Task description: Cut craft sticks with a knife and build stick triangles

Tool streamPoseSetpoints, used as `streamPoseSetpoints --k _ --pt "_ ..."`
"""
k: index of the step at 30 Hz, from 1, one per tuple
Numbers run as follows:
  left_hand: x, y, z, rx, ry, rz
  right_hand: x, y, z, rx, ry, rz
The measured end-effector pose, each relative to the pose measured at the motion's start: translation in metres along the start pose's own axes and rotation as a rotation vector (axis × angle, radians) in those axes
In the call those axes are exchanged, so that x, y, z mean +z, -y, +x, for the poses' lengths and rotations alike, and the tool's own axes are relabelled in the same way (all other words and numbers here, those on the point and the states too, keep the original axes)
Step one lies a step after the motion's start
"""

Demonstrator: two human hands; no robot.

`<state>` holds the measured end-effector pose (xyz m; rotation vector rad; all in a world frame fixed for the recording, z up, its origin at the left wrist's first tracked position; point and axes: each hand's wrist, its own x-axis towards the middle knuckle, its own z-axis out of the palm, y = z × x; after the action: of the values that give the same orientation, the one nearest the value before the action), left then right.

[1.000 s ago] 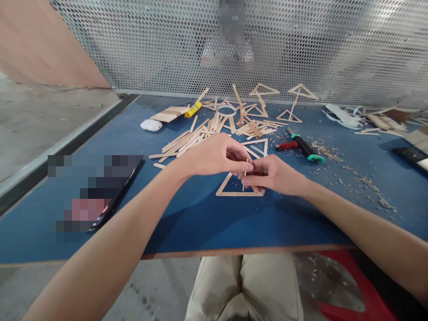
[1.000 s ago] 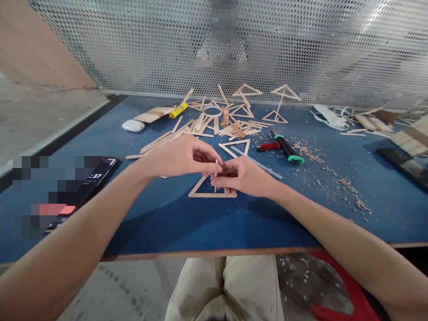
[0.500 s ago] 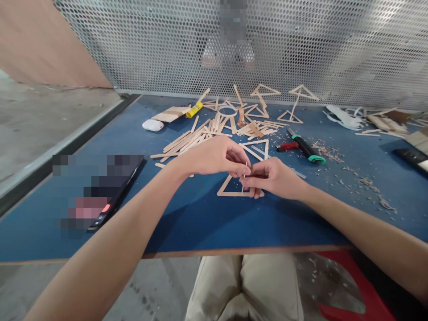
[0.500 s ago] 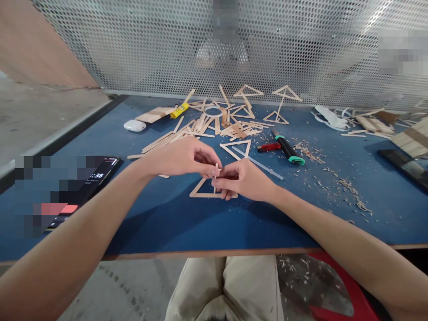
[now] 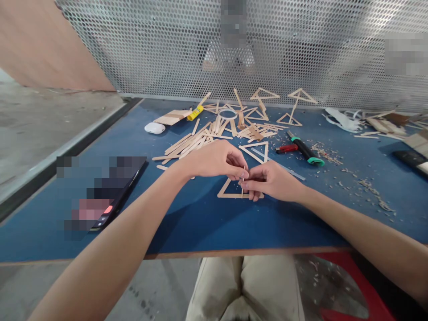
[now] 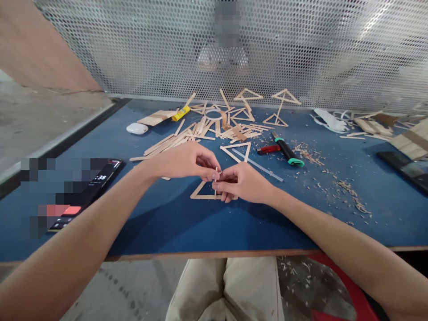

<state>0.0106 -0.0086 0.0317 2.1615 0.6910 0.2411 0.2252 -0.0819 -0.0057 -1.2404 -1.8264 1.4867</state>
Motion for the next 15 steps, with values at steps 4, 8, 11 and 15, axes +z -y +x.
streamPoseSetpoints --k 4,8,11,15 --pt "0.0002 0.0025 0.0007 0.004 0.015 -0.004 0.0006 0.0001 -0.0004 -0.012 0.007 0.007" --pt "0.0004 0.0037 0.0011 0.000 0.011 0.021 0.0006 -0.0021 0.0002 -0.024 0.024 0.014" --pt "0.0005 0.0034 0.0011 -0.007 -0.001 0.042 0.0010 -0.0034 0.0006 -0.019 0.025 0.006" --pt "0.0003 0.0029 0.0011 -0.014 -0.003 0.059 0.0023 -0.0033 0.0004 -0.012 0.011 -0.013"
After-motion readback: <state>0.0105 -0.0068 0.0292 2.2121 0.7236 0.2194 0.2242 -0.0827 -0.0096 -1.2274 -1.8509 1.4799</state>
